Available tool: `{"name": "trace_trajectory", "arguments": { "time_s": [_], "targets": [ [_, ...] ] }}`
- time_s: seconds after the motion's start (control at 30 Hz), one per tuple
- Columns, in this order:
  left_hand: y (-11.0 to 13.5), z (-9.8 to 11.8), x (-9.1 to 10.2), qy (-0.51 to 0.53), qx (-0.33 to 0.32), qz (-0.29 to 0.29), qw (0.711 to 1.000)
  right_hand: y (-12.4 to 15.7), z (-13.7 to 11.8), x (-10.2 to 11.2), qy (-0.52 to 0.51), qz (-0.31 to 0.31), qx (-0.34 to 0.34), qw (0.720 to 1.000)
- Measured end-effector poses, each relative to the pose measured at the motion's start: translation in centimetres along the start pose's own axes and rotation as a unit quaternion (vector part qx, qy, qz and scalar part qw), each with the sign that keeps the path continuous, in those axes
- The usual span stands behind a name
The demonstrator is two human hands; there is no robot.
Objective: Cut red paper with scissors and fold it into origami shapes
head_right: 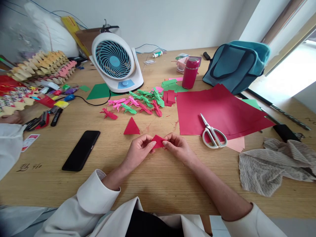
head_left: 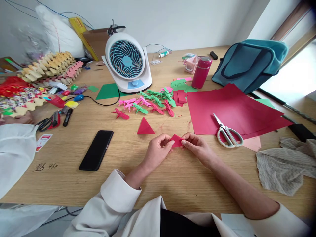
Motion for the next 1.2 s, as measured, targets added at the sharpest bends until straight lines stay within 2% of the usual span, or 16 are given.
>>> {"name": "trace_trajectory", "arguments": {
  "time_s": [0.2, 0.4, 0.57, 0.7, 0.93, 1.2],
  "targets": [
    [0.7, 2.1, 0.9, -0.108, -0.105, 0.055, 0.987, 0.2, -0.3, -0.6, 0.003, -0.035, 0.023, 0.999],
    [1.7, 4.6, 2.2, -0.115, -0.195, 0.123, 0.966, 0.3, -1.4, -0.4, 0.026, -0.044, 0.101, 0.994],
    [1.9, 5.3, 2.7, -0.109, -0.218, 0.132, 0.961, 0.5, -2.2, -0.4, 0.038, -0.038, 0.130, 0.990],
    [1.6, 4.8, 3.0, -0.106, -0.198, 0.136, 0.965, 0.5, -2.1, -0.1, 0.011, -0.016, 0.114, 0.993],
    [0.8, 3.4, 2.7, -0.098, -0.129, 0.104, 0.981, 0.3, -1.1, 0.0, -0.017, -0.003, 0.065, 0.998],
    [-0.3, 0.0, 1.3, 0.002, -0.003, 0.027, 1.000, 0.1, -0.6, 0.4, -0.044, 0.017, 0.041, 0.998]
  ]
}}
Point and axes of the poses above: each hand's wrist, its own y-axis away from the middle knuckle, its own x-axis out of the back of the hand, z = x × y, the point moved 9 cm from there along -y, towards the middle knuckle, and after that the axes turned 15 degrees about -y, right-handed, at the moved point
